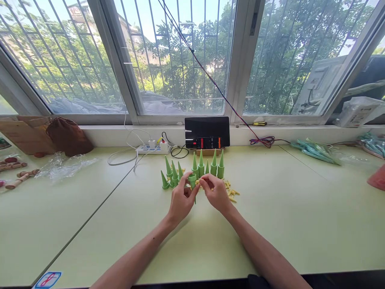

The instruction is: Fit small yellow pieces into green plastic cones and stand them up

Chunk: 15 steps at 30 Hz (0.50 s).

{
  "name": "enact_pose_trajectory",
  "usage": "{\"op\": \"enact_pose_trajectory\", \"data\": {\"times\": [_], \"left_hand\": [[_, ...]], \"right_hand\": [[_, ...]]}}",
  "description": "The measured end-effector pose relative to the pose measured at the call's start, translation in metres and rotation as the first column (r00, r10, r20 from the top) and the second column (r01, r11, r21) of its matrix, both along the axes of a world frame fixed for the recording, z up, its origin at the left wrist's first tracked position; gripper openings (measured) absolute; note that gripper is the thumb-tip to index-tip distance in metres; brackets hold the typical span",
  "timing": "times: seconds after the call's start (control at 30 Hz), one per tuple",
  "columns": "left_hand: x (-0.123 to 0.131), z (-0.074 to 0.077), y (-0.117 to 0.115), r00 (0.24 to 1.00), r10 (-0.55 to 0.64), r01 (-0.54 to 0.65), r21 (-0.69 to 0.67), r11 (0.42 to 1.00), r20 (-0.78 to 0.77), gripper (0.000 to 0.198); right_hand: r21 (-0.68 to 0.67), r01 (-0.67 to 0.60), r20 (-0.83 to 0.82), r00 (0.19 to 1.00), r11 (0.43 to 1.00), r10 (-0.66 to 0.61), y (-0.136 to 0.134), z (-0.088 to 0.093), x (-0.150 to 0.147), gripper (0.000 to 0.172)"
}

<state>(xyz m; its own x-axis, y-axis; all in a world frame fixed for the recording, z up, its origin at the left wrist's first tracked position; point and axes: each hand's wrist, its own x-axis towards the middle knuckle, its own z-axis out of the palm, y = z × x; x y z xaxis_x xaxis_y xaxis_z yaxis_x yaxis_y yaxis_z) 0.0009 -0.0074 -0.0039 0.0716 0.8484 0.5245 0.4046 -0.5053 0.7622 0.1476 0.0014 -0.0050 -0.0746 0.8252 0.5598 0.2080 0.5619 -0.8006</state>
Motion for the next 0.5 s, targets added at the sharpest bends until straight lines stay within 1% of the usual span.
{"op": "enact_pose_trajectory", "data": {"times": [0.33,0.5], "left_hand": [[0.0004,-0.0009,0.0000,0.999,0.008,-0.007,0.040,0.999,-0.039,0.042],[0.0002,-0.0022,-0.0001,0.999,0.000,0.003,0.048,0.999,-0.054,0.042]], "right_hand": [[-0.030,0.026,0.011,1.000,0.999,-0.026,0.0012,-0.0015,0.0007,0.032],[-0.026,0.062,0.031,0.998,0.998,-0.061,0.0026,-0.0020,0.0010,0.037]]}}
